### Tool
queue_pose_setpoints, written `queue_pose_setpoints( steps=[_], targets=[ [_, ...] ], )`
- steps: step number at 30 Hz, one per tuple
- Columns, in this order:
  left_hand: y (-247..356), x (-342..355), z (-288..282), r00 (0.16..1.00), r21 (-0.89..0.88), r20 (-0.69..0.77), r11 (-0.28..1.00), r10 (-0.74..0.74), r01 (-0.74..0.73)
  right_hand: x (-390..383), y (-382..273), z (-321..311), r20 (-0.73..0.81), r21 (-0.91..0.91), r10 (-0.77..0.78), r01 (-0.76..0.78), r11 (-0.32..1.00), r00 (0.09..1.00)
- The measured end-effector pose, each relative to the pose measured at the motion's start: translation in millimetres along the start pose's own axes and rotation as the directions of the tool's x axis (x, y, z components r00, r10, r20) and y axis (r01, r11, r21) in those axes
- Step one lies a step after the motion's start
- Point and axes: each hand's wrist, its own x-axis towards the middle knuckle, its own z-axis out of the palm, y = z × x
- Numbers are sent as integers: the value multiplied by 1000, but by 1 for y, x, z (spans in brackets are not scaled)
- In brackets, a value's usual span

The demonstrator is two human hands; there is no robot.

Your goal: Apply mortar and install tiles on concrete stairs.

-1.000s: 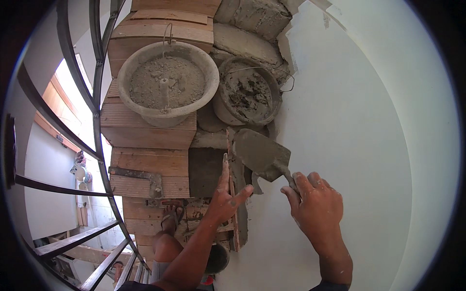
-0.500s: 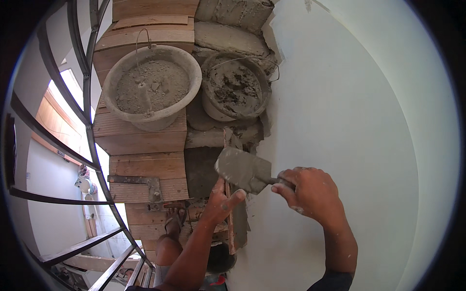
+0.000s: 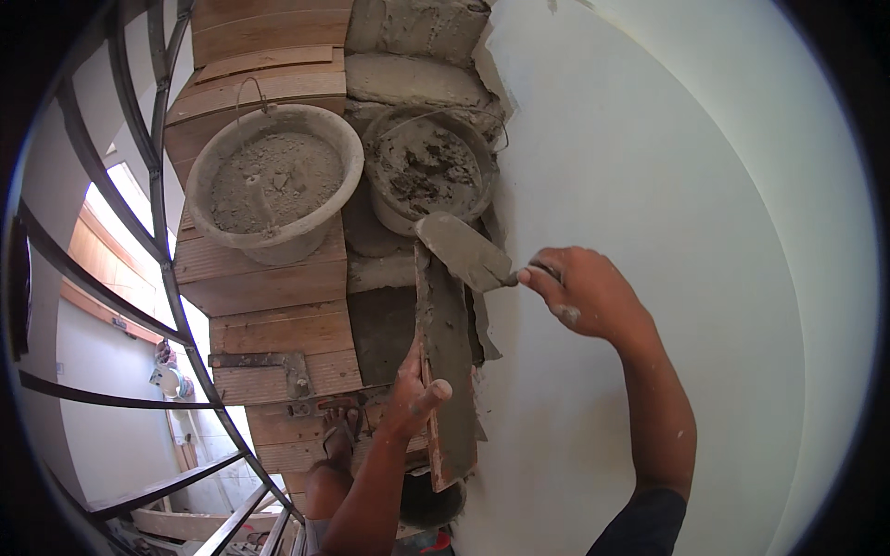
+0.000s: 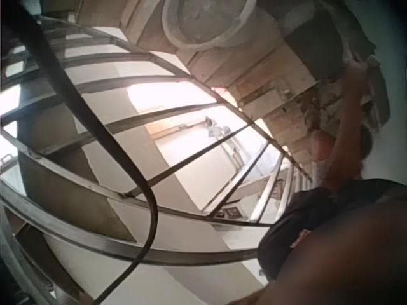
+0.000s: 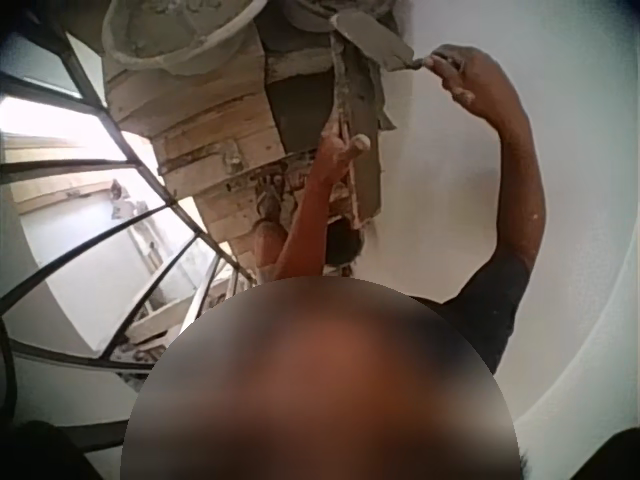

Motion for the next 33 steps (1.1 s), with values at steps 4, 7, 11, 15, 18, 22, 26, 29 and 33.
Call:
queue_pose_setpoints(
  steps=[4,7,11,15,18,22,26,29,33],
  targets=[
    [-5,0,-2,1000,68,-23,998,2,-1,-1,-6,1,65,-21,-24,25,999,998],
    [-9,1,-3,1000,-5,-20,1000,-17,17,-11,3,7,148,10,0,-1,1000,989],
    [-17,2,-9,998,-80,-58,997,-16,11,-43,9,20,216,36,22,-30,999,976],
    [-16,1,-7,998,-65,-51,998,23,-26,-58,16,11,159,109,84,-102,989,984],
    [-5,1,4,998,-176,-56,983,38,-48,-43,16,7,187,234,259,-299,925,947],
    [-15,3,3,998,-192,1,979,68,-66,-26,27,9,292,466,244,-360,808,925],
    [-48,7,-12,994,-309,61,949,86,-63,-16,49,25,332,591,168,-344,730,928],
    [-18,5,1,986,-582,152,812,65,36,-20,68,50,285,652,144,-302,695,948],
    [1,0,2,984,-669,179,734,10,114,-23,78,65,245,773,102,-258,580,964]
  ],
)
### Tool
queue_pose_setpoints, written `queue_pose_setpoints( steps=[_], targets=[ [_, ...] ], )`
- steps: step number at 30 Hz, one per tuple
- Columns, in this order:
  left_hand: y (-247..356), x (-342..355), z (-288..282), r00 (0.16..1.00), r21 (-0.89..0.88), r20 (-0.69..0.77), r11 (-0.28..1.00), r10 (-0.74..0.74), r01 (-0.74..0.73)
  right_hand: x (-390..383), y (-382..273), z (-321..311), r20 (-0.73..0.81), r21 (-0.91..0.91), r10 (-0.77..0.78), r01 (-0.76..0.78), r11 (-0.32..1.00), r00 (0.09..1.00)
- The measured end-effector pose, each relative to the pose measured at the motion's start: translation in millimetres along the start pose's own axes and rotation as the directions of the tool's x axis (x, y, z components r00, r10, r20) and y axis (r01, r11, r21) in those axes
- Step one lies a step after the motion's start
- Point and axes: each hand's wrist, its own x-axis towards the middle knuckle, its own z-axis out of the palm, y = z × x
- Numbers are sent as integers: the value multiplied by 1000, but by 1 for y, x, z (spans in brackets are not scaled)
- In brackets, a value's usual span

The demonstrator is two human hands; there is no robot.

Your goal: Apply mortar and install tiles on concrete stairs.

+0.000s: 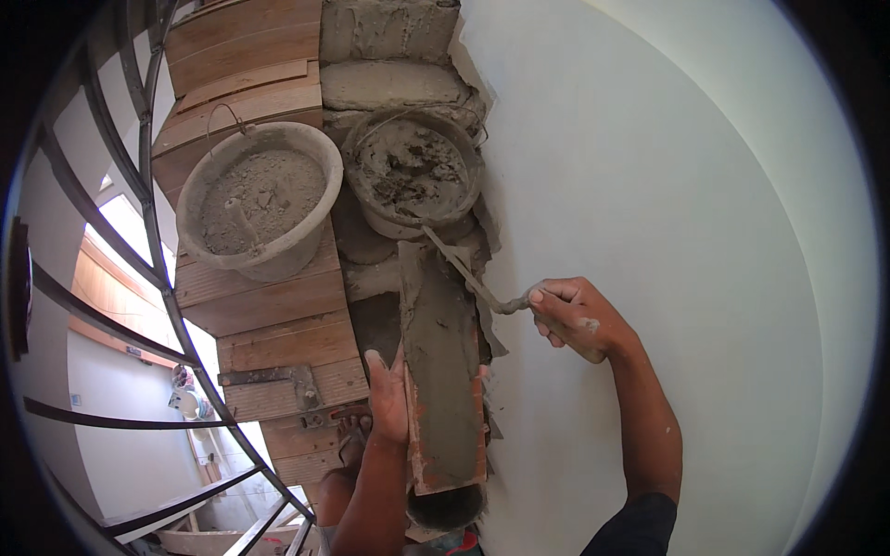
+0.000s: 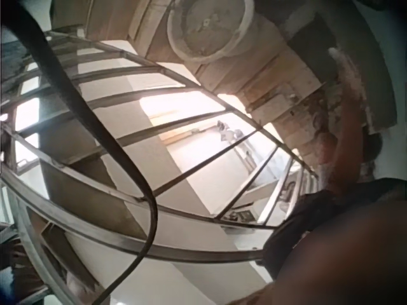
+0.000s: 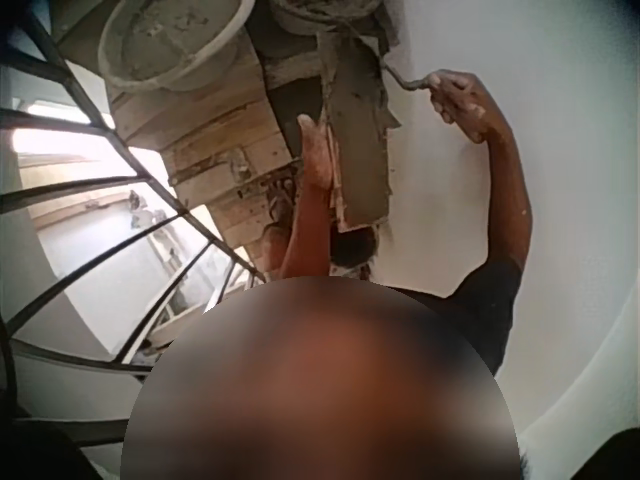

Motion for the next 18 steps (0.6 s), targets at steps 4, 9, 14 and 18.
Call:
queue_pose_setpoints(
  steps=[4,9,14,18],
  targets=[
    [5,-2,2,1000,-29,26,999,-11,12,4,-4,-4,34,-29,11,-10,1000,999],
    [-1,0,-16,991,102,-119,994,53,-41,-3,3,-5,103,-73,16,-9,997,995],
    [1,2,-11,986,145,-151,988,66,-44,-25,13,7,171,-126,70,-48,991,983],
    [6,8,-2,966,122,-226,988,124,-98,-44,25,18,226,-179,99,-58,982,969]
  ],
)
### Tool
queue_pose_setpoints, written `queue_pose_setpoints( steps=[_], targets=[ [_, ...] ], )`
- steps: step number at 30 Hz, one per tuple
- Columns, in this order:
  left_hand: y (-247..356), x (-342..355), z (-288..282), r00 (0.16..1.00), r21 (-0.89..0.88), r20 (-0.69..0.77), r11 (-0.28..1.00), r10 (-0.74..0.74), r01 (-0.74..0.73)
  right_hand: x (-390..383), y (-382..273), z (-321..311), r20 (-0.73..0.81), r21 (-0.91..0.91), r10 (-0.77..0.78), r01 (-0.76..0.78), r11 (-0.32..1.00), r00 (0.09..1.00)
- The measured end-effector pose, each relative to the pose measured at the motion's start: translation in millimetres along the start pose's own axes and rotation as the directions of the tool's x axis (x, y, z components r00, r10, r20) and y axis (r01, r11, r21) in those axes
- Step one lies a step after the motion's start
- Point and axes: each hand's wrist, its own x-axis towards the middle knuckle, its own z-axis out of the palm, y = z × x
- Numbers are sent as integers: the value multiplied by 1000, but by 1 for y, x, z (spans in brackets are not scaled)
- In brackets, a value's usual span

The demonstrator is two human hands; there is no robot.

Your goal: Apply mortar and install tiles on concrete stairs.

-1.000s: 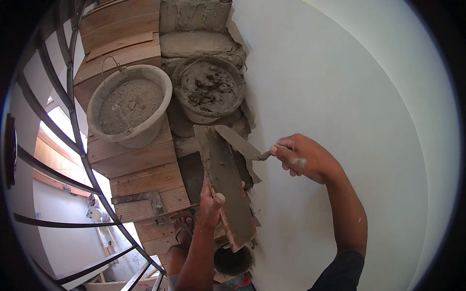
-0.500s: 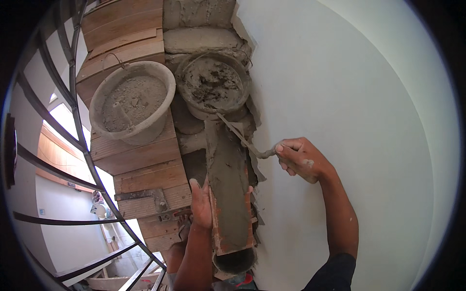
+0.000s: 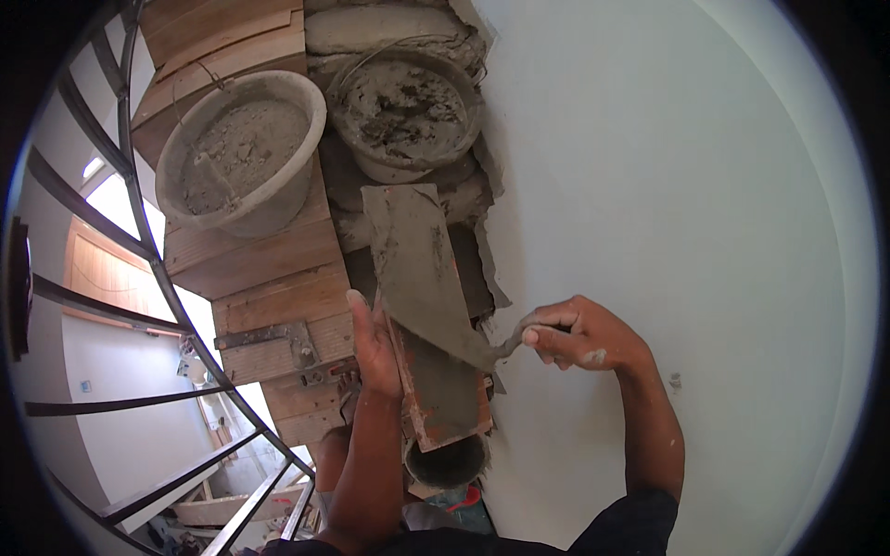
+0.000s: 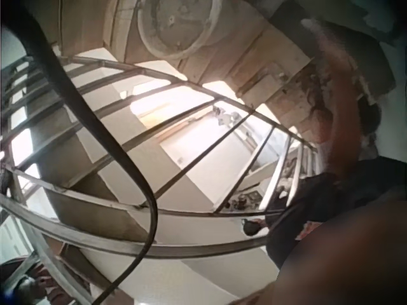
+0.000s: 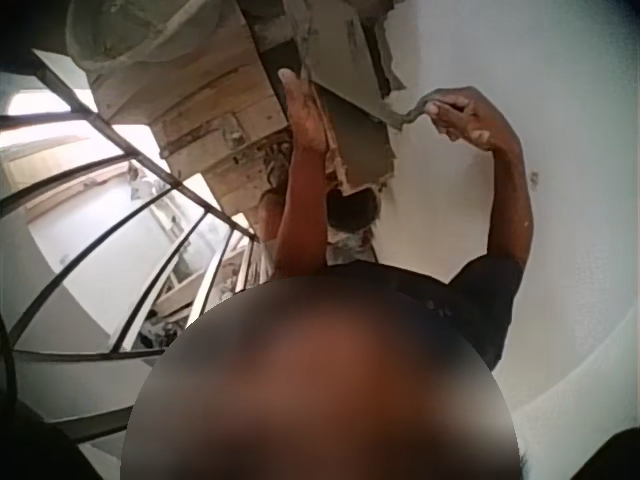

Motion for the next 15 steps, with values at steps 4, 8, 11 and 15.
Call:
queue_pose_setpoints(
  steps=[4,8,11,15],
  targets=[
    [-8,0,-18,984,284,-78,950,158,-130,-18,2,11,54,-63,8,-5,998,998],
    [1,7,-16,990,121,-75,987,120,-110,-32,8,18,99,-174,-38,55,983,994],
    [3,13,-15,970,152,-149,974,192,-169,-42,18,24,108,-241,-104,127,962,989],
    [7,14,-30,984,-126,-170,989,51,-73,-60,26,29,103,-270,-173,195,943,979]
  ],
)
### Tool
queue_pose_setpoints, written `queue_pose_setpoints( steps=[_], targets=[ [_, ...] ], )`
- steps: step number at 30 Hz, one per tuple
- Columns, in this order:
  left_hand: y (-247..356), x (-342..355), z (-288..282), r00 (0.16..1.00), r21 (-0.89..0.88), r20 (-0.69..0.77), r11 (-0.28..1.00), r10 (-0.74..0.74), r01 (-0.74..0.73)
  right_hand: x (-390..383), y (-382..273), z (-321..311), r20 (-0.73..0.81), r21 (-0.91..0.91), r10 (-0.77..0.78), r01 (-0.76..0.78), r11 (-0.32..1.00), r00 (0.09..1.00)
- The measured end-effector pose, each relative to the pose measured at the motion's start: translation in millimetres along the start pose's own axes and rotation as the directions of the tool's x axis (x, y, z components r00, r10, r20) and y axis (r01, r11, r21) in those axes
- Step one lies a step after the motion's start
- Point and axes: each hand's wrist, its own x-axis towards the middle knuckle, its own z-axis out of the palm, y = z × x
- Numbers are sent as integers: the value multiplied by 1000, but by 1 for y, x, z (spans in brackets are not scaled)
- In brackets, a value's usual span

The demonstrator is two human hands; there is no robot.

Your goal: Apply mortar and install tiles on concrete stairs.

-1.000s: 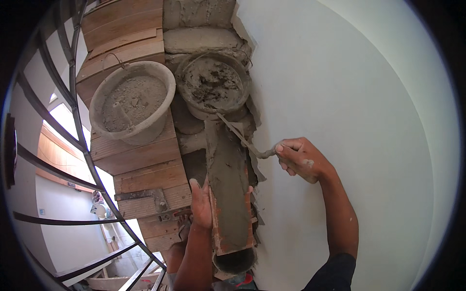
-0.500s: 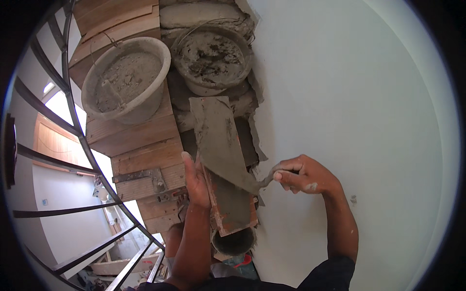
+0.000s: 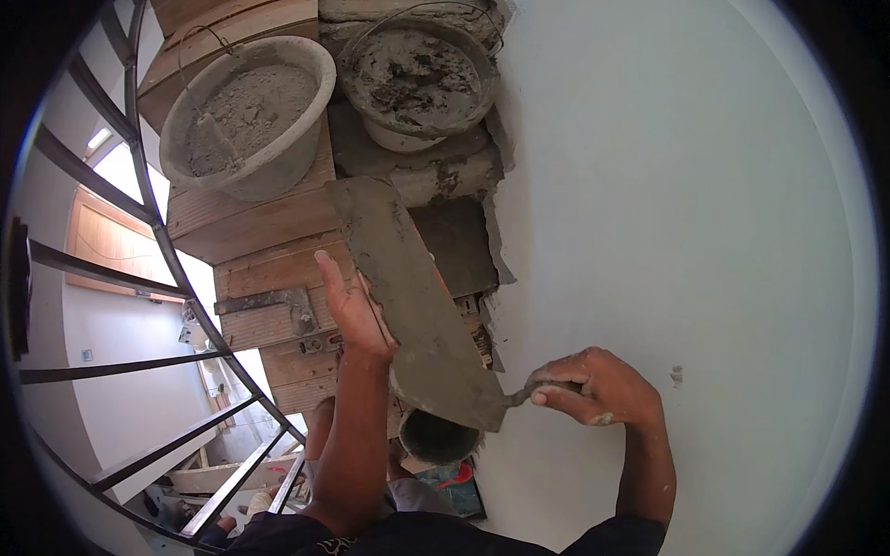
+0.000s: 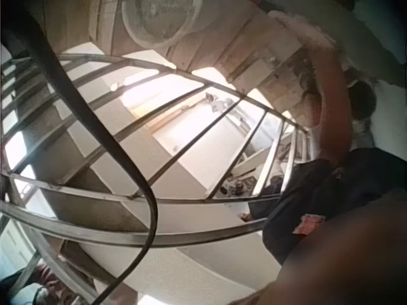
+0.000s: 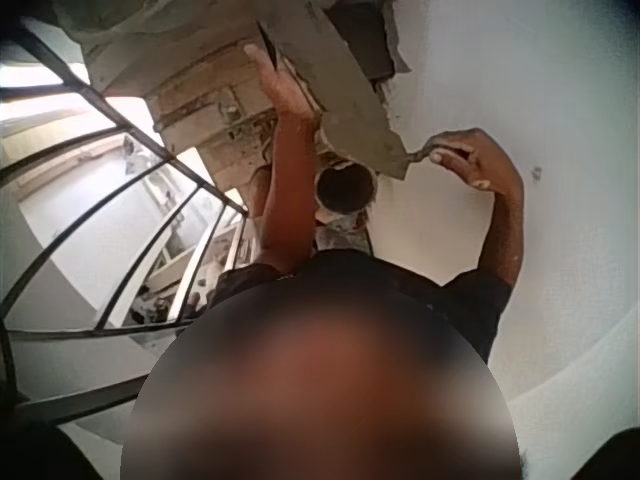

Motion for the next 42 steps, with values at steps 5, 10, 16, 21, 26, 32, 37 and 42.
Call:
queue_pose_setpoints(
  steps=[5,10,16,21,26,32,37,42],
  targets=[
    [7,0,9,987,-189,29,969,-158,161,-13,-5,-5,10,148,42,-43,988,999],
    [-2,2,12,966,-181,207,965,-152,190,-17,6,18,-189,207,59,-19,978,980],
    [-17,12,7,999,-129,-13,991,-42,40,-14,-2,62,-429,-146,-11,-57,988,903],
    [-17,17,5,997,-71,-81,997,-18,13,-59,-2,51,-307,-152,86,-138,979,948],
    [-20,16,23,999,-144,-33,989,-39,34,-84,-3,34,-384,-46,161,-193,980,909],
    [-33,12,18,994,-161,61,982,-92,101,-37,-17,-7,-268,52,387,-388,920,882],
    [-42,11,14,996,-133,38,987,-85,89,-25,-22,-7,-88,-173,315,-326,929,945],
    [-39,12,0,996,-104,-5,991,-89,88,-48,-24,9,-135,-204,214,-238,949,968]
  ],
)
